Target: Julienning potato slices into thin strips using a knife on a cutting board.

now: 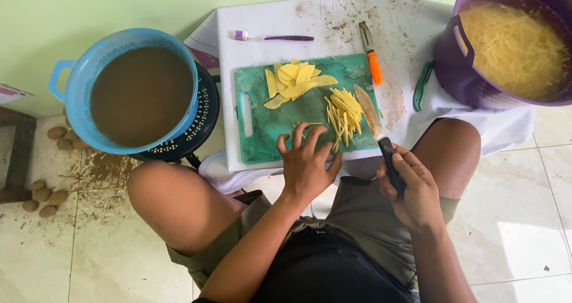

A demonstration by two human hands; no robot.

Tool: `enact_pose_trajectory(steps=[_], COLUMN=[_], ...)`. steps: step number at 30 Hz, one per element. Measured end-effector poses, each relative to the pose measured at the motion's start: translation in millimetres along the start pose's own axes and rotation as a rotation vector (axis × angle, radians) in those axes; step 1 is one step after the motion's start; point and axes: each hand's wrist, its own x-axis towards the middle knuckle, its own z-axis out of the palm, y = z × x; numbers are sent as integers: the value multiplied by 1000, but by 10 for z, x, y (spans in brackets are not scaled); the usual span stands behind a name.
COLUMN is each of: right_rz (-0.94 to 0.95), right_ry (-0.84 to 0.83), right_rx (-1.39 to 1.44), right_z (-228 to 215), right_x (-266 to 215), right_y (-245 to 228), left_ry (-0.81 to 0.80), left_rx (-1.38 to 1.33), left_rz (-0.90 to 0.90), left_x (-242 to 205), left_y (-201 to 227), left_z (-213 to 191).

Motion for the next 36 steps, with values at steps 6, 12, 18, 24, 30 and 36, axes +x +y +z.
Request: enact_pose_trajectory(steps=[6, 12, 18, 24, 30, 36], right_rz=[-61, -346, -344, -272, -255, -199], right_ry=[-4, 204, 398, 371, 370, 369], right_rx=[-23, -519, -1042, -1003, -1013, -1025], right_z=[-161, -239, -330, -516, -558, -534], right_x=[-27, -10, -138, -197, -170, -153], right_y=[76, -65, -329, -313, -307, -352], left_ry=[-85, -101, -146, -200, -361, -392], left_rx=[-30, -51, 5, -180, -75, -3], left_rz=[62, 27, -77, 72, 116, 138], left_x=[54, 129, 316, 543, 657, 712], left_y=[-101, -92, -12, 316, 421, 467], left_z=[-56, -91, -117, -197, 337, 557])
